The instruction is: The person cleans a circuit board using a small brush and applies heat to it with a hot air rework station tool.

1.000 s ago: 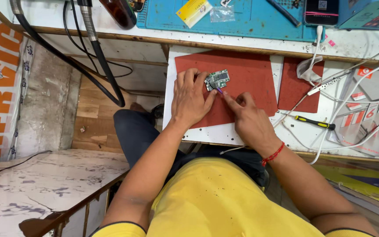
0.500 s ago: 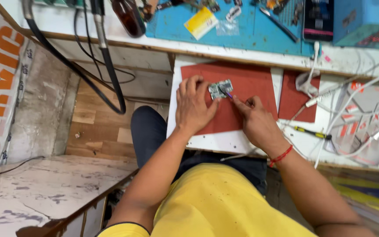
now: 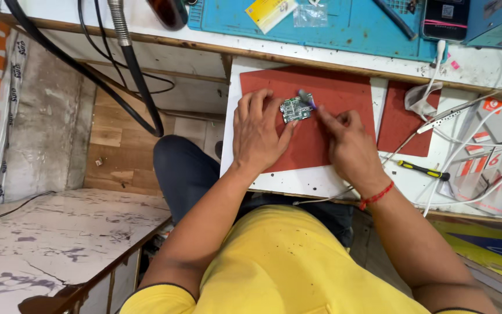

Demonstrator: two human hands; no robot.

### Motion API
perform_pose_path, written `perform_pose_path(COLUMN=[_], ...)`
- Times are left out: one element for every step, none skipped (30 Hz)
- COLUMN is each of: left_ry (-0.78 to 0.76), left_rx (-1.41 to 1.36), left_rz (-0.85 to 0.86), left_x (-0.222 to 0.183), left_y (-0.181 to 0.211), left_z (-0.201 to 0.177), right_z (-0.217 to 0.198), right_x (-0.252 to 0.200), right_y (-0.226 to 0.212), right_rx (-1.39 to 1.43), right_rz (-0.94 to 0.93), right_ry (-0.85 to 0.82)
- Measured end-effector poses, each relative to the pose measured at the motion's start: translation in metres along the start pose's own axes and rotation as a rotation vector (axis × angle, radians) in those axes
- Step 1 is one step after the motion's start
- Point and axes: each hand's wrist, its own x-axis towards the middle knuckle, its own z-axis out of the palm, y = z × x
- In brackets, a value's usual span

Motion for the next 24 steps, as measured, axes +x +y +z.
perform_pose_path(left_ry=[-0.005,-0.01,-0.015,-0.019,-0.025,-0.026,-0.016,-0.006,0.13,0.267,0.378,0.483,0.581,0.696,0.733,0.766,0.755,0.742,0.706,0.73,0.721,0.711,0.745,0.777], left_rx=[0.003,0.006,0.005,0.004,-0.001,-0.008,-0.015,-0.021,-0.126,-0.232,-0.341,-0.326,-0.318,0.134,-0.068,-0.272,-0.221,-0.172,-0.127,-0.077,-0.029,0.02,0.11,0.197], left_rz=[-0.011,-0.022,-0.019,-0.016,-0.011,-0.008,-0.004,0.0,0.001,0.008,0.008,-0.046,-0.107,-0.108,-0.091,-0.072,-0.129,-0.187,-0.267,-0.245,-0.244,-0.242,-0.12,0.005], left_x=[-0.002,-0.005,-0.005,-0.005,-0.007,-0.009,-0.008,-0.006,0.004,0.014,0.013,0.025,0.042,0.054,0.076,0.088,0.102,0.113,0.114,0.124,0.127,0.122,0.119,0.118], left_y=[0.0,0.001,0.0,-0.001,-0.001,-0.001,-0.002,-0.003,-0.011,-0.022,-0.032,-0.053,-0.075,-0.094,-0.11,-0.118,-0.119,-0.119,-0.119,-0.125,-0.13,-0.136,-0.141,-0.145], left_z=[0.0,0.002,0.002,0.002,0.003,0.003,0.004,0.003,0.001,-0.004,-0.011,-0.02,-0.03,-0.043,-0.056,-0.067,-0.075,-0.082,-0.081,-0.082,-0.077,-0.069,-0.063,-0.059], right_z=[-0.001,-0.002,-0.001,-0.001,0.0,0.002,0.002,0.001,0.001,0.003,0.007,0.01,0.01,0.011,0.012,0.011,0.01,0.009,0.011,0.013,0.014,0.014,0.014,0.014], right_x=[0.0,-0.002,-0.002,-0.003,-0.005,-0.006,-0.002,0.002,0.01,0.011,0.008,0.012,0.01,0.006,0.002,-0.004,0.004,0.014,0.011,0.01,0.002,0.003,0.004,-0.004], right_y=[0.002,0.004,0.006,0.007,0.009,0.009,0.011,0.012,0.01,0.006,0.003,0.005,0.009,0.012,0.014,0.014,0.014,0.014,0.011,0.009,0.01,0.014,0.016,0.013], right_rx=[-0.018,-0.035,-0.016,0.003,0.019,0.02,0.015,0.011,0.0,-0.011,-0.014,0.018,0.045,0.072,0.097,0.121,0.143,0.139,0.136,0.133,0.148,0.163,0.175,0.174], right_rz=[-0.013,-0.027,-0.038,-0.049,-0.056,-0.044,-0.04,-0.037,-0.025,-0.012,0.02,-0.002,-0.015,-0.027,-0.052,-0.076,-0.108,-0.086,-0.045,-0.004,0.0,0.005,0.003,0.014], right_ry=[-0.019,-0.039,-0.021,-0.003,0.016,0.028,0.045,0.062,0.054,0.047,0.021,0.05,0.07,0.089,0.094,0.099,0.147,0.167,0.162,0.157,0.146,0.136,0.142,0.132])
